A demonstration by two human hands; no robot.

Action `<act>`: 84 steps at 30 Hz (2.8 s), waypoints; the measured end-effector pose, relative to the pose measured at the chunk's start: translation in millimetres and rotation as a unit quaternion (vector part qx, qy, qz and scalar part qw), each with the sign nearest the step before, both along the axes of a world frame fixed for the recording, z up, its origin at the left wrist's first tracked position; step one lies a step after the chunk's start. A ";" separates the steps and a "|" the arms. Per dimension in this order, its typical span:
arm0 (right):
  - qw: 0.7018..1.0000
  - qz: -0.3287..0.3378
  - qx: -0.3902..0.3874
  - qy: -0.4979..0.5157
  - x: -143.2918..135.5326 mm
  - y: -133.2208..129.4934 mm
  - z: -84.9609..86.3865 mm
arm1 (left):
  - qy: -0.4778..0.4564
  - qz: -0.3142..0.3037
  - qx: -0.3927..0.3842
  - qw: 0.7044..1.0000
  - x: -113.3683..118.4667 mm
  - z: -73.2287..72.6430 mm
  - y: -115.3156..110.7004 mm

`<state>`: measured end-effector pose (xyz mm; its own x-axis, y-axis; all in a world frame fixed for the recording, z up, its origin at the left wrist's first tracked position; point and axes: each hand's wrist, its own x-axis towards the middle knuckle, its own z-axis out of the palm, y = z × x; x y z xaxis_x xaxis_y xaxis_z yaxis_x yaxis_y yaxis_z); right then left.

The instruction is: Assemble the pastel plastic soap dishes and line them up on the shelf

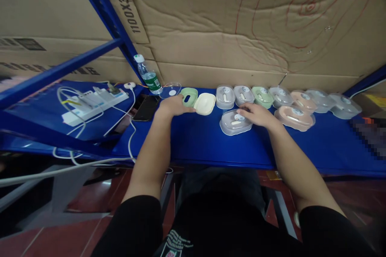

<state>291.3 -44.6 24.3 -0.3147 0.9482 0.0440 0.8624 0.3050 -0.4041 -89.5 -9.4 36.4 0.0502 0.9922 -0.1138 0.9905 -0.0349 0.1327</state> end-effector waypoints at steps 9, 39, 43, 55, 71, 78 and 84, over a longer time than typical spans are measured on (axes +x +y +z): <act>1.000 0.004 -0.003 -0.004 -2.2 -1.3 1.5 | -0.006 0.047 0.075 0.996 31.3 -18.2 1.7; 1.000 0.009 0.000 -0.013 -4.9 -3.1 3.3 | -0.053 0.086 0.093 0.990 33.4 -35.9 13.4; 1.000 0.010 -0.003 -0.011 -2.7 -0.3 -0.9 | -0.071 0.062 0.100 0.991 32.1 -42.6 18.8; 1.000 0.011 -0.008 -0.002 -2.8 -0.4 -2.4 | -0.097 0.052 0.148 0.983 21.2 -51.3 31.4; 1.000 0.022 0.009 -0.010 -2.6 0.5 -2.2 | -0.085 0.079 0.147 0.982 22.8 -39.5 26.4; 1.000 0.015 -0.004 -0.008 -4.4 -1.2 -0.4 | -0.045 -0.015 0.114 0.992 37.2 -35.0 12.9; 1.000 0.005 -0.006 -0.010 -4.7 -2.1 -0.5 | -0.046 -0.024 0.119 0.992 42.3 -43.4 19.0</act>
<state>286.6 -46.7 23.8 -0.3244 0.9456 0.0266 0.8673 0.3085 -0.3907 -47.2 9.7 -7.0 0.0970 0.9867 0.1305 0.9710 -0.1226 0.2051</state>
